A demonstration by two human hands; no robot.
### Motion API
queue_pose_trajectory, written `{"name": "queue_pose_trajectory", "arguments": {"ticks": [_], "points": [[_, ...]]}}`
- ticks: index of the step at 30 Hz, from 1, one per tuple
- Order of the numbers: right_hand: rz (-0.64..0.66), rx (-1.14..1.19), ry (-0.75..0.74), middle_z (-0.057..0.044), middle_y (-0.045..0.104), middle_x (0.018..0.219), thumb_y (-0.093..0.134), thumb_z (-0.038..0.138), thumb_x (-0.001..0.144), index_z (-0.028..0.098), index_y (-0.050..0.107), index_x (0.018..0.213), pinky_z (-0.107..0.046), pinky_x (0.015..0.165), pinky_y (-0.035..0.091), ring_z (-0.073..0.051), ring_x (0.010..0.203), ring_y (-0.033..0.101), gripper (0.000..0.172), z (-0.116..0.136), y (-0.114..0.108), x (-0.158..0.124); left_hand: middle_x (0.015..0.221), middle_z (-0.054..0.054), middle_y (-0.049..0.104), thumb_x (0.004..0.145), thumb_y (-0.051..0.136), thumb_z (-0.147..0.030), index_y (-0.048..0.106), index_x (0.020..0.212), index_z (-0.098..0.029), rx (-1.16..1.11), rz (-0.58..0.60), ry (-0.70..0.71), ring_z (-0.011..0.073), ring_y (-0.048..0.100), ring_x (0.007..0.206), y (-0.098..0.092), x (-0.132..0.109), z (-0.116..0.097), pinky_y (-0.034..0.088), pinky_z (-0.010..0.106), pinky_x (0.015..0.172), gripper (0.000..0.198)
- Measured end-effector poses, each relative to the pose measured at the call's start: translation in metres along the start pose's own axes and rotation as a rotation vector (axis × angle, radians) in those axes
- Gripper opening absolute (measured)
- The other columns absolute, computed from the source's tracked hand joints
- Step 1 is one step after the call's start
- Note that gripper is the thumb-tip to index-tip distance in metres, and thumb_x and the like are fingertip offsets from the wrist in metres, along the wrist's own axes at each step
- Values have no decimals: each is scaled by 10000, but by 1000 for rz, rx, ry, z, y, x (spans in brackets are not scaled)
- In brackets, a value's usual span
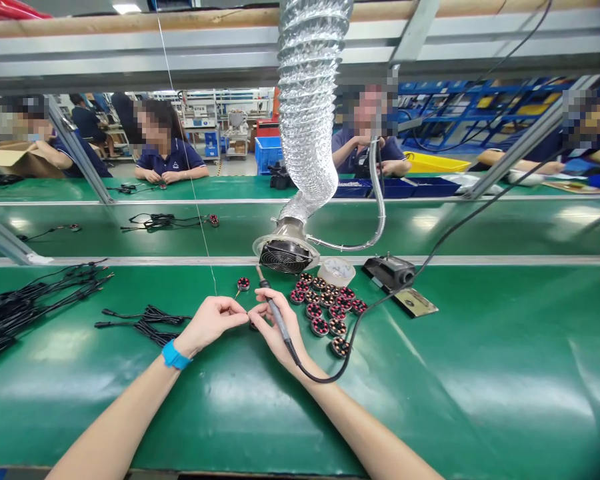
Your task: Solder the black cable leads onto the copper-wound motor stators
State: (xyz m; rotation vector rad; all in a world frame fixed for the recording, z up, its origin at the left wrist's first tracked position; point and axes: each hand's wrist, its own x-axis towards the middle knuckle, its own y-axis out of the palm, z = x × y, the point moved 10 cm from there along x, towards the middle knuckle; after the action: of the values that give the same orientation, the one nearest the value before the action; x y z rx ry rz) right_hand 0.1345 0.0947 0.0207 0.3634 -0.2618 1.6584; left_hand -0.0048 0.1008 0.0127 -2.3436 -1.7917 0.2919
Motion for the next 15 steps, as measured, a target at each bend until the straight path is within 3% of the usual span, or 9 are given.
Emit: {"name": "queue_pose_trajectory", "arguments": {"ticks": [11, 15], "points": [[3, 126, 55, -39, 556, 1051, 711, 259, 819, 243, 582, 1141, -252, 701, 537, -104, 719, 633, 346, -8, -2, -3, 760, 28, 696, 764, 734, -330, 691, 797, -145, -35, 10, 30, 140, 605, 702, 8, -1, -1, 464, 252, 683, 193], [-12, 78, 25, -37, 540, 1054, 695, 247, 833, 243, 573, 1145, -253, 697, 545, -96, 697, 634, 335, -5, -4, -4, 728, 26, 694, 784, 704, -330, 739, 931, -142, -5, 46, -23, 138, 582, 672, 10, -1, 2, 441, 256, 661, 241]]}}
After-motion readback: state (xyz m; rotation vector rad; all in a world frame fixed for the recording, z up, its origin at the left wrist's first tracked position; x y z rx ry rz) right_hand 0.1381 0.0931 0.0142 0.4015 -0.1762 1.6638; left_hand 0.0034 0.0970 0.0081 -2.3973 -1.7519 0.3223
